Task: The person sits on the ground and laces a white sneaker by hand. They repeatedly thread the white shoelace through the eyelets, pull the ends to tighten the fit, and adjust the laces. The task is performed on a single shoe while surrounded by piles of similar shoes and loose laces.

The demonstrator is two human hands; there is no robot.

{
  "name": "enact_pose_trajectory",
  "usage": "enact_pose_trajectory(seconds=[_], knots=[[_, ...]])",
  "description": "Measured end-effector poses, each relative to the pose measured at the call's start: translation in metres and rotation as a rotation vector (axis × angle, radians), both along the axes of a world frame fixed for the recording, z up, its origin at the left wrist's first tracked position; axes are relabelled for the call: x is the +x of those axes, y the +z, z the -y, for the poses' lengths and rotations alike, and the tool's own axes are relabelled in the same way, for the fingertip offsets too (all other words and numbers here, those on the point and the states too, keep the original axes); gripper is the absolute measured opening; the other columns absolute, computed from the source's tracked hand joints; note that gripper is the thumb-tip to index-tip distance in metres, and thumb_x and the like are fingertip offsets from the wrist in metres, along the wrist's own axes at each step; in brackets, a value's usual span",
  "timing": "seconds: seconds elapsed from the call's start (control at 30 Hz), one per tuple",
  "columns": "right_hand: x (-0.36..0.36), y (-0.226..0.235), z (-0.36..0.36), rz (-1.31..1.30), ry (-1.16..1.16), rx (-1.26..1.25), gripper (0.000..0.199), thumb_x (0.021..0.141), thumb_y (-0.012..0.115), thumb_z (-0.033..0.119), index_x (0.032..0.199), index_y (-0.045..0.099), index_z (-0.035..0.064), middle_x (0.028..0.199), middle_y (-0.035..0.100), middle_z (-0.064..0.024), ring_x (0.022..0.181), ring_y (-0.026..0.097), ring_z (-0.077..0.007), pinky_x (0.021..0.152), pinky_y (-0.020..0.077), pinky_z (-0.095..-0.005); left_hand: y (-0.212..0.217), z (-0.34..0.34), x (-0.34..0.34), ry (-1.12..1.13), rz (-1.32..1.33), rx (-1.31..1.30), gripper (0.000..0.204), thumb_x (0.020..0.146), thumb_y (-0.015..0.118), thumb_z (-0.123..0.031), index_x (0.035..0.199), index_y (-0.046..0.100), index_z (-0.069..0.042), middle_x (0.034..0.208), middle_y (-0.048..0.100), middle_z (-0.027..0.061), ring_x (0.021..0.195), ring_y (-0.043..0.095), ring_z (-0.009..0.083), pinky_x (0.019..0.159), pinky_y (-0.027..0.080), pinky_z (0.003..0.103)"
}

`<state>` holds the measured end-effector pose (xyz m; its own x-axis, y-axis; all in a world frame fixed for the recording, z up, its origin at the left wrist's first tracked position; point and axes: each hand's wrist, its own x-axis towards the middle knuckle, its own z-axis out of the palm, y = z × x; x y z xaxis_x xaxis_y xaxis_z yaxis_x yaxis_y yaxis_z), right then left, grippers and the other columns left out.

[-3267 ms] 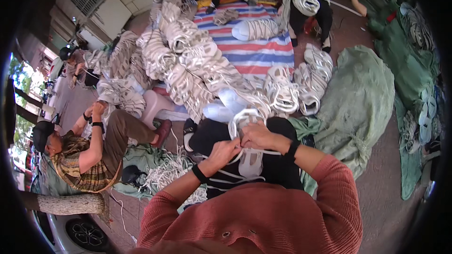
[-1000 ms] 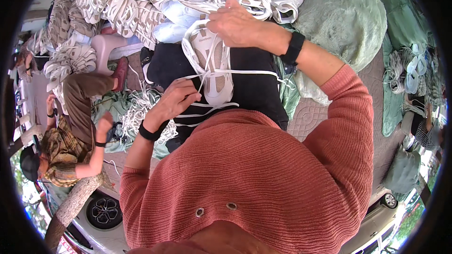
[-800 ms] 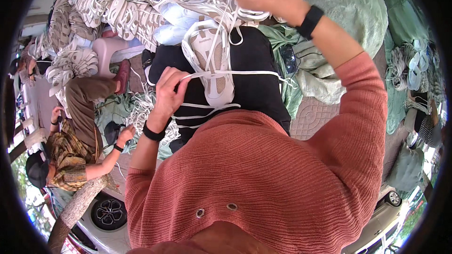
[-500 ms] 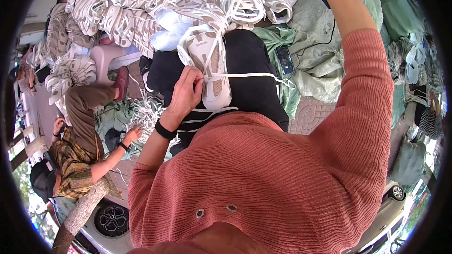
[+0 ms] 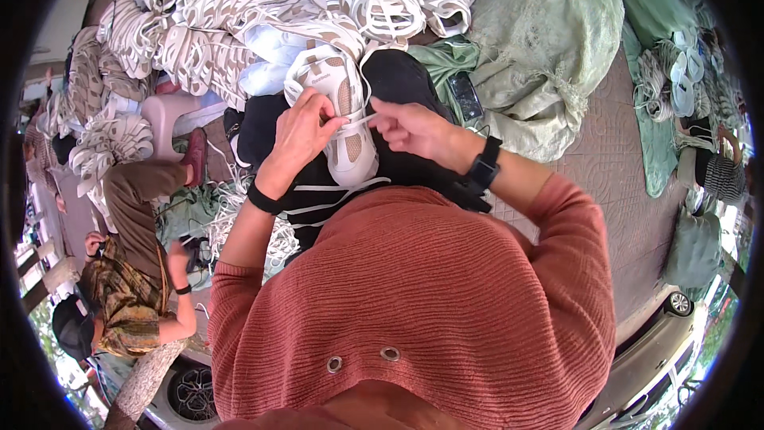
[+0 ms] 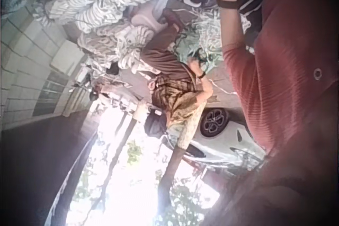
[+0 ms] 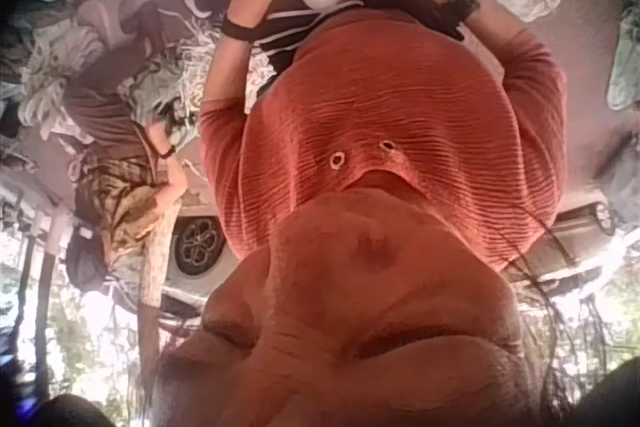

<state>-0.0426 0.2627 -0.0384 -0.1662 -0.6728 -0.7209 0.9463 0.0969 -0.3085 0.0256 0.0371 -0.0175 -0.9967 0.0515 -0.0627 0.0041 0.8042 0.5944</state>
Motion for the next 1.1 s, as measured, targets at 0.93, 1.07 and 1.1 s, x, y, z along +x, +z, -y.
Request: enact_pose_trajectory(seconds=[0.93,1.07,1.1], knots=[[0.106,-0.104,-0.634,-0.260,-1.633,0.788,0.024,0.098,0.052,0.015,0.119,0.060,0.0055,0.080,0.043,-0.0013,0.068,0.042,-0.0139,0.065,0.0351,-0.0291,0.049,0.203,0.187,0.612,0.533,-0.269,0.022,0.093,0.058,-0.017,0.106,0.067,-0.002,0.075,0.070,0.0149,0.055,0.063,0.0196,0.059,0.048,0.031],[0.005,-0.112,-0.522,-1.226,-0.950,0.777,0.040,0.095,0.056,0.005,0.134,0.052,0.0033,0.114,0.058,-0.0065,0.097,0.057,-0.0156,0.089,0.0445,-0.0280,0.027,0.110,0.077,0.331,-0.132,0.033,0.016,0.089,0.068,-0.017,0.100,0.069,-0.005,0.089,0.069,0.0141,0.077,0.068,0.0289,0.071,0.052,0.035],[-0.026,-0.106,-0.471,-1.399,-0.850,0.690,0.044,0.094,0.057,0.003,0.138,0.050,0.0027,0.123,0.062,-0.0078,0.104,0.060,-0.0160,0.096,0.0469,-0.0277,0.017,0.080,0.050,0.208,-0.218,0.043,0.013,0.089,0.067,-0.016,0.096,0.068,-0.006,0.086,0.068,0.0130,0.078,0.066,0.0298,0.072,0.051,0.036]])
